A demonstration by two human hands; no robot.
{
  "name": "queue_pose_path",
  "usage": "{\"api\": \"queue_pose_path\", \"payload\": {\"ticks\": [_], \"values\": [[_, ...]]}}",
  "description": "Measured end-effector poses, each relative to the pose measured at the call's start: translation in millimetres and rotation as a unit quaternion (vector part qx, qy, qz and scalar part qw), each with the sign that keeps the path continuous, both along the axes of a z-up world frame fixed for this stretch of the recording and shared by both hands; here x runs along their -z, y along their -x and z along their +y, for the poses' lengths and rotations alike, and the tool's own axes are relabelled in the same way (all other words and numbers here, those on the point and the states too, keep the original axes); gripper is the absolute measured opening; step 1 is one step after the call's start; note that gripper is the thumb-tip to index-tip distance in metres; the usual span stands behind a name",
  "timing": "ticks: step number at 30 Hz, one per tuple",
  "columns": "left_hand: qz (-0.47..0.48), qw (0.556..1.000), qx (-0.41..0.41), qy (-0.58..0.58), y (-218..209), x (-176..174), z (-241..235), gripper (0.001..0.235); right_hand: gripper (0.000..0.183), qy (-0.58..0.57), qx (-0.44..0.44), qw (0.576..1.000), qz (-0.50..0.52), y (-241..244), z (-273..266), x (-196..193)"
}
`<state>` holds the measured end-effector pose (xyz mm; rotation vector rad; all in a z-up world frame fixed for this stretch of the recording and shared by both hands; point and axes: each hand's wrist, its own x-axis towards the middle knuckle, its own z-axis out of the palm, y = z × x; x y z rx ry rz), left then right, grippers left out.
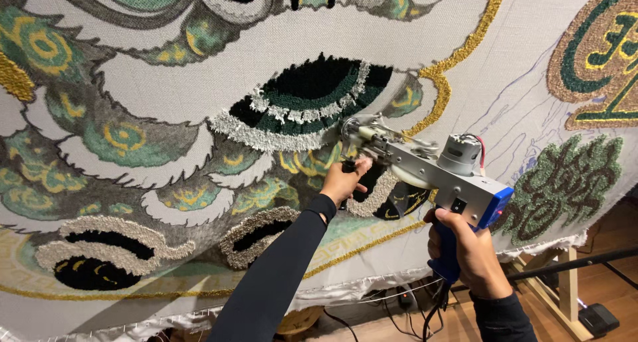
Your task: The person uses a handheld electric tufting gun to apply yarn loops to a stretched canvas, following a pre-drawn design. They guide the tool along the contours of the pattern, filling in sections with white yarn while maintaining consistent pressure and movement.
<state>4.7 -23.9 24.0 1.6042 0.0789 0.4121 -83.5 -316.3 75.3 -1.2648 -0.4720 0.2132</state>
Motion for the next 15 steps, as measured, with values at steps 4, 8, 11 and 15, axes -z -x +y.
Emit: {"api": "queue_pose_path", "payload": {"ticks": [4,8,11,15], "values": [[0.023,1.0,-0.001,-0.003,6,-5,-4,0.052,0.025,0.019,0.022,0.999,0.017,0,-3,1],[-0.003,1.0,0.025,0.012,12,-8,-13,0.053,0.028,0.024,0.0,1.0,0.017,-13,-18,4],[-0.008,0.998,0.043,0.041,12,-9,-23,0.055,0.032,0.022,-0.039,0.997,0.055,-28,-33,2],[0.001,0.996,0.051,0.071,9,-6,-43,0.051,0.033,0.05,-0.037,0.994,0.087,-42,-58,-4]]}}
